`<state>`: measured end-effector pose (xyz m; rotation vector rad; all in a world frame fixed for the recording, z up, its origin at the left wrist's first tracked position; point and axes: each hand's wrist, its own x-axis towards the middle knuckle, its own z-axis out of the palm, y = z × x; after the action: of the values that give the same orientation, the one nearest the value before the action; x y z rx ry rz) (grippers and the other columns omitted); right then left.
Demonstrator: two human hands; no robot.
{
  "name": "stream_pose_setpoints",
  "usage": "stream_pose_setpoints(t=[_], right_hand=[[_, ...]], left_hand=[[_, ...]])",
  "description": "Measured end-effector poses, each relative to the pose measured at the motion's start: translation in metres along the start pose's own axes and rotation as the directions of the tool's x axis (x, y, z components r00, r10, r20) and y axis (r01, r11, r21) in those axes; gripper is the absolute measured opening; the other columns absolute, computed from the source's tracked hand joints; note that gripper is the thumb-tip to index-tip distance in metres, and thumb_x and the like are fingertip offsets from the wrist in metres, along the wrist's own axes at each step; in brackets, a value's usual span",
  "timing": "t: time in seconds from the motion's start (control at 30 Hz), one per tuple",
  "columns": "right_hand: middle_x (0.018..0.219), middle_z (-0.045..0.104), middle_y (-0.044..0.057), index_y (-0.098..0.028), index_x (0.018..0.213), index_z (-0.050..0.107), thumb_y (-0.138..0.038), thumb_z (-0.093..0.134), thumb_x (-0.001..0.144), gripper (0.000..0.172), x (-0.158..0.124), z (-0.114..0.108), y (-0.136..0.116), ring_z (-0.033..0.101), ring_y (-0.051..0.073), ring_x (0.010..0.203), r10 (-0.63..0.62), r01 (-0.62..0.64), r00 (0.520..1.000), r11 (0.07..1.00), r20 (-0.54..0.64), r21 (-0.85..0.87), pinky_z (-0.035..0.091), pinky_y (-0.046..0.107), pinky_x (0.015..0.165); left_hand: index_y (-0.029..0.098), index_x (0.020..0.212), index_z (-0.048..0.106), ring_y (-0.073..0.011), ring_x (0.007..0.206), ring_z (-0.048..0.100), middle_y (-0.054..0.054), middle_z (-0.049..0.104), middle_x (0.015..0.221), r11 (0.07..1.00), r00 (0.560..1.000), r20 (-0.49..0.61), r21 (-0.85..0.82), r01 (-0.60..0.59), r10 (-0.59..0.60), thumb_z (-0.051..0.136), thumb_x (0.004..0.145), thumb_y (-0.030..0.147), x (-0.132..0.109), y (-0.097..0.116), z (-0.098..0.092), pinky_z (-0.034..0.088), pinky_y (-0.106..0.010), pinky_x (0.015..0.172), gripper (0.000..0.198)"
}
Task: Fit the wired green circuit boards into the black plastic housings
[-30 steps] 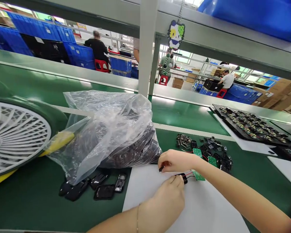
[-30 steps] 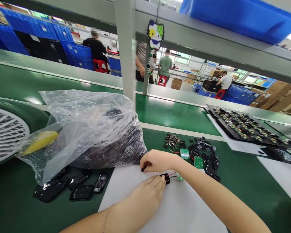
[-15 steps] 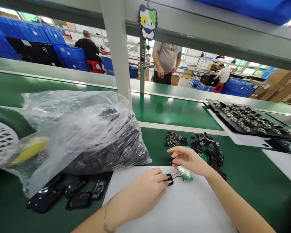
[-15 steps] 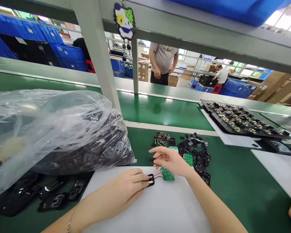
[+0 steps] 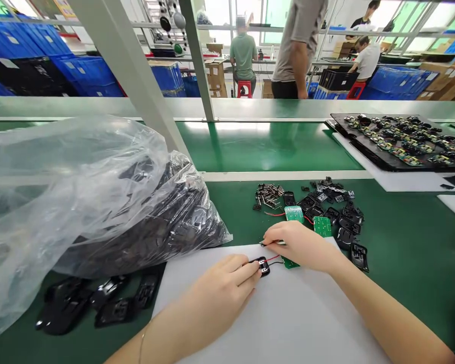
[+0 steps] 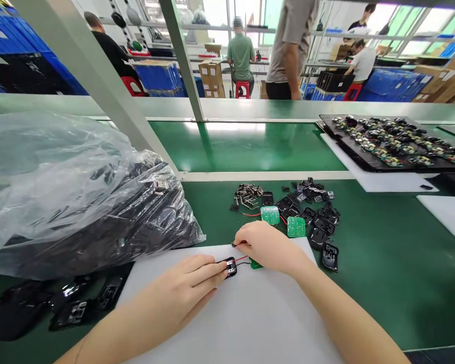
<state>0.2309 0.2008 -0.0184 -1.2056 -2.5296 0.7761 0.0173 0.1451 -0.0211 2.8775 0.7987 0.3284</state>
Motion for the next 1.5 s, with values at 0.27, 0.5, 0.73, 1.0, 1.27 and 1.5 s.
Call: stream_pose_setpoints(t=[0.27, 0.5, 0.73, 1.0, 1.27, 1.5], right_hand=[[0.082, 0.068, 0.001, -0.019, 0.076, 0.068, -0.006, 0.058, 0.079, 0.018, 0.003, -0.002, 0.006, 0.062, 0.014, 0.074, 0.055, -0.060, 0.998, 0.977, 0.030, 0.205, 0.050, 0.025, 0.066], [0.093, 0.064, 0.003, -0.022, 0.097, 0.065, -0.020, 0.062, 0.084, 0.013, -0.008, 0.006, 0.002, 0.060, 0.016, 0.081, 0.003, 0.046, 0.985, 0.959, -0.173, 0.280, 0.053, 0.028, 0.071], [0.093, 0.064, 0.002, -0.023, 0.105, 0.057, -0.017, 0.062, 0.084, 0.022, -0.018, 0.010, 0.002, 0.059, 0.014, 0.081, -0.032, 0.092, 0.978, 0.952, -0.204, 0.291, 0.052, 0.026, 0.070], [0.090, 0.063, 0.000, -0.022, 0.094, 0.054, -0.015, 0.060, 0.085, 0.013, -0.022, 0.014, -0.011, 0.059, 0.013, 0.081, -0.068, 0.119, 0.984, 0.941, -0.167, 0.318, 0.050, 0.024, 0.071], [0.087, 0.063, 0.001, -0.021, 0.089, 0.054, -0.014, 0.061, 0.083, 0.011, -0.021, 0.012, -0.009, 0.058, 0.014, 0.081, -0.101, 0.149, 0.982, 0.932, -0.158, 0.332, 0.048, 0.026, 0.072], [0.087, 0.068, 0.003, -0.020, 0.085, 0.067, -0.017, 0.060, 0.086, 0.007, -0.021, 0.004, 0.005, 0.058, 0.016, 0.083, -0.245, 0.264, 0.962, 0.947, -0.118, 0.185, 0.044, 0.033, 0.081]], left_hand=[[0.016, 0.107, 0.061, -0.0184, 0.097, 0.060, -0.005, 0.066, 0.108, 0.998, 0.999, 0.024, -0.058, 0.036, -0.035, 0.048, 0.091, 0.010, 0.001, 0.000, -0.008, 0.053, -0.032, 0.085, 0.021], [0.015, 0.112, 0.060, -0.0213, 0.099, 0.060, -0.006, 0.065, 0.111, 0.999, 0.999, 0.042, -0.048, 0.015, -0.013, 0.051, 0.090, 0.012, 0.001, -0.003, -0.008, 0.053, -0.035, 0.084, 0.024], [0.014, 0.112, 0.059, -0.0198, 0.098, 0.062, -0.008, 0.066, 0.111, 0.991, 0.991, -0.121, -0.126, 0.046, -0.061, 0.043, 0.095, 0.014, 0.002, -0.005, -0.015, 0.054, -0.033, 0.084, 0.024], [0.012, 0.110, 0.059, -0.0133, 0.097, 0.066, -0.008, 0.069, 0.107, 0.958, 0.881, -0.421, -0.265, 0.111, -0.218, 0.052, 0.093, 0.016, 0.005, -0.001, 0.004, 0.053, -0.022, 0.092, 0.018], [0.013, 0.099, 0.068, -0.0140, 0.089, 0.070, -0.009, 0.073, 0.101, 0.953, 0.870, -0.453, -0.297, 0.061, -0.196, 0.049, 0.094, 0.015, 0.006, -0.004, 0.010, 0.057, -0.019, 0.083, 0.019], [0.014, 0.091, 0.069, -0.0132, 0.081, 0.070, -0.006, 0.073, 0.092, 0.954, 0.892, -0.408, -0.289, 0.076, -0.195, 0.048, 0.095, 0.016, 0.005, -0.002, 0.016, 0.059, -0.020, 0.077, 0.022]])
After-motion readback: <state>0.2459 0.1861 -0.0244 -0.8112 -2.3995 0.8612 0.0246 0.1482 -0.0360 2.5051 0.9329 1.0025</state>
